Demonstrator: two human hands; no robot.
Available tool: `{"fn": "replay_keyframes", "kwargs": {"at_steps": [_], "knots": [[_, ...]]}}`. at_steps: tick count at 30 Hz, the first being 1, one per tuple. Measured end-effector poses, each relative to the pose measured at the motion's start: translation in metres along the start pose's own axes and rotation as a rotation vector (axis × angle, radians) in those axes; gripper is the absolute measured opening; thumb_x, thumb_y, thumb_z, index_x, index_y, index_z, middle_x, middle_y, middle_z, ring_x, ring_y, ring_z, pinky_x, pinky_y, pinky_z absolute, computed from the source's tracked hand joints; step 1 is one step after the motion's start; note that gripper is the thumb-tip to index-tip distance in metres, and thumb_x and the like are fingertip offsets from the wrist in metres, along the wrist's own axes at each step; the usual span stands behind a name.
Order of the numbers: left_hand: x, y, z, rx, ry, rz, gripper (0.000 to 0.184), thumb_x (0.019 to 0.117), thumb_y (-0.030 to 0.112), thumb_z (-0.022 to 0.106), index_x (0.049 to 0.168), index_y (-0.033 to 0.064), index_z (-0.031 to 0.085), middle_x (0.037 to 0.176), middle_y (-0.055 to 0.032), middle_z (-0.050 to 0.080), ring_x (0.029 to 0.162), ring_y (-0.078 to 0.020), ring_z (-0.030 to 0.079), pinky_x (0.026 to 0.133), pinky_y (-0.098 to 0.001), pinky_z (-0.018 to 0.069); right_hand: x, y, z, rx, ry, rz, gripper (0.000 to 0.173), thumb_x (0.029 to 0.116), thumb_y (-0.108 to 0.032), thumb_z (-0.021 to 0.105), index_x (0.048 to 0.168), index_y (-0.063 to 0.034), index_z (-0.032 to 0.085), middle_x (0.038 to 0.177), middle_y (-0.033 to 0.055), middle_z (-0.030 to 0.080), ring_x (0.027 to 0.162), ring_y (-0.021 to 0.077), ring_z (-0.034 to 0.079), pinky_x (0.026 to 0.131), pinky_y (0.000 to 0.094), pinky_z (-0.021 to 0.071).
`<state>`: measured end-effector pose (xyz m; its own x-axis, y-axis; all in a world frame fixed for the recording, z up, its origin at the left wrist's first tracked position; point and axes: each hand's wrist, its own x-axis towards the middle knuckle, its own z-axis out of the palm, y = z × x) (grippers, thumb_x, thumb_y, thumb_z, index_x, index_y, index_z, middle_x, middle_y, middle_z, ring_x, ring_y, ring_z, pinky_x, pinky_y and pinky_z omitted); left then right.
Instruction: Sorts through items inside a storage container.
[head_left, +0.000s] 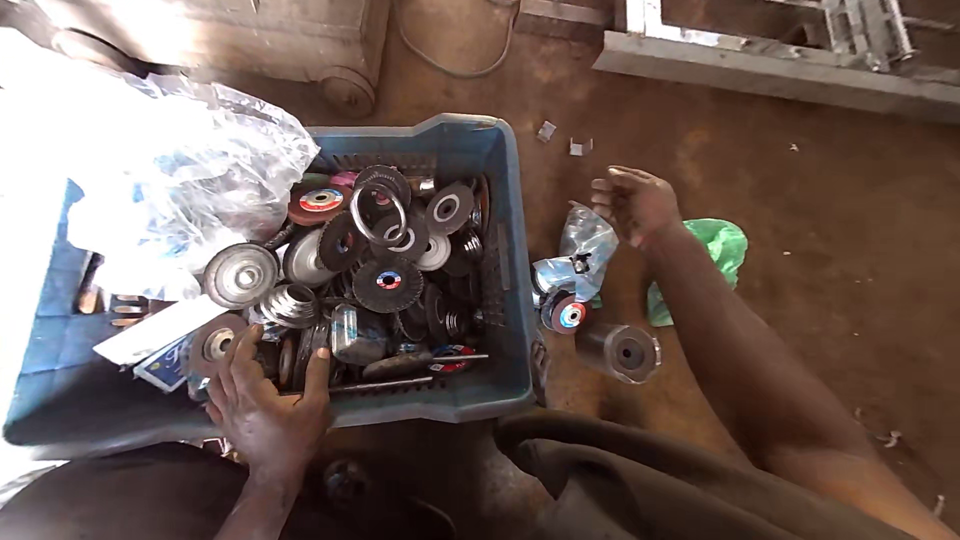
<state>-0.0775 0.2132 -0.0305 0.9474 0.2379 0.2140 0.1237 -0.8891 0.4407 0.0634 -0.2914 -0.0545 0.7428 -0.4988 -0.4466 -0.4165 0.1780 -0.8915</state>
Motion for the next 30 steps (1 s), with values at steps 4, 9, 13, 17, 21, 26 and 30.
{"fn": "replay_keyframes", "kwargs": {"at_steps": [4, 9, 13, 17, 21, 26, 30], "knots": [[0.000, -0.002, 0.000, -0.259, 0.155, 0.218, 0.058, 0.0907, 0.038, 0.069, 0.128, -0.0045, 0.056, 0.130, -0.0261, 0.059, 0.128, -0.0362, 0.052, 0.110, -0.0527, 0.0380, -0.029, -0.015, 0.027, -0.116, -0.084, -0.120, 0.027, 0.1032, -0.021, 0.060, 0.126, -0.0062, 0.062, 0.098, 0.0057, 0.074, 0.080, 0.0147, 0.072, 0.073, 0.0318, 0.0611], [0.026, 0.048, 0.013, -0.480, -0.068, 0.454, 0.022, 0.0946, 0.027, 0.068, 0.109, 0.0110, 0.068, 0.111, -0.0056, 0.066, 0.110, -0.0163, 0.063, 0.094, -0.0360, 0.0551, -0.112, -0.029, 0.085, -0.426, -0.442, -0.741, 0.029, 0.0987, -0.013, 0.064, 0.122, 0.0039, 0.066, 0.107, 0.0118, 0.072, 0.086, 0.0156, 0.072, 0.078, 0.0364, 0.0638], [0.059, 0.103, 0.050, -0.191, -0.790, 0.756, 0.021, 0.0893, 0.012, 0.065, 0.107, 0.0061, 0.073, 0.109, -0.0126, 0.072, 0.107, -0.0312, 0.068, 0.095, -0.0538, 0.0555, -0.146, -0.003, 0.124, -0.386, -0.707, -1.088, 0.023, 0.0973, -0.007, 0.060, 0.114, 0.0052, 0.071, 0.098, 0.0110, 0.075, 0.084, 0.0137, 0.073, 0.077, 0.0334, 0.0637], [0.053, 0.145, 0.099, 0.210, -1.222, 0.974, 0.023, 0.0910, 0.017, 0.073, 0.113, 0.0132, 0.074, 0.114, -0.0093, 0.072, 0.111, -0.0324, 0.066, 0.098, -0.0563, 0.0517, -0.144, 0.015, 0.128, -0.481, -0.670, -1.192, 0.025, 0.1027, -0.010, 0.053, 0.114, 0.0002, 0.073, 0.093, 0.0082, 0.075, 0.080, 0.0147, 0.072, 0.072, 0.0357, 0.0603], [0.038, 0.157, 0.138, 0.518, -1.520, 0.948, 0.027, 0.0955, 0.027, 0.069, 0.116, 0.0096, 0.071, 0.116, -0.0179, 0.069, 0.114, -0.0411, 0.063, 0.095, -0.0644, 0.0490, -0.133, 0.018, 0.125, -0.450, -0.563, -1.223, 0.024, 0.1012, -0.004, 0.053, 0.113, 0.0043, 0.072, 0.089, 0.0108, 0.074, 0.075, 0.0152, 0.070, 0.069, 0.0319, 0.0598], [0.040, 0.140, 0.145, 0.582, -1.540, 1.075, 0.040, 0.1017, 0.043, 0.056, 0.132, 0.0189, 0.066, 0.137, -0.0100, 0.063, 0.133, -0.0354, 0.053, 0.112, -0.0632, 0.0357, -0.131, 0.019, 0.126, -0.472, -0.561, -1.245, 0.024, 0.0984, -0.002, 0.055, 0.114, 0.0021, 0.073, 0.092, 0.0117, 0.074, 0.076, 0.0173, 0.070, 0.066, 0.0334, 0.0592], [0.049, 0.151, 0.131, 0.308, -1.675, 0.962, 0.035, 0.1053, 0.036, 0.055, 0.134, 0.0204, 0.068, 0.145, -0.0045, 0.060, 0.137, -0.0318, 0.050, 0.115, -0.0586, 0.0336, -0.129, 0.019, 0.127, -0.475, -0.575, -1.237, 0.024, 0.0970, -0.002, 0.055, 0.113, 0.0021, 0.073, 0.087, 0.0111, 0.072, 0.071, 0.0179, 0.068, 0.061, 0.0343, 0.0565]]}}
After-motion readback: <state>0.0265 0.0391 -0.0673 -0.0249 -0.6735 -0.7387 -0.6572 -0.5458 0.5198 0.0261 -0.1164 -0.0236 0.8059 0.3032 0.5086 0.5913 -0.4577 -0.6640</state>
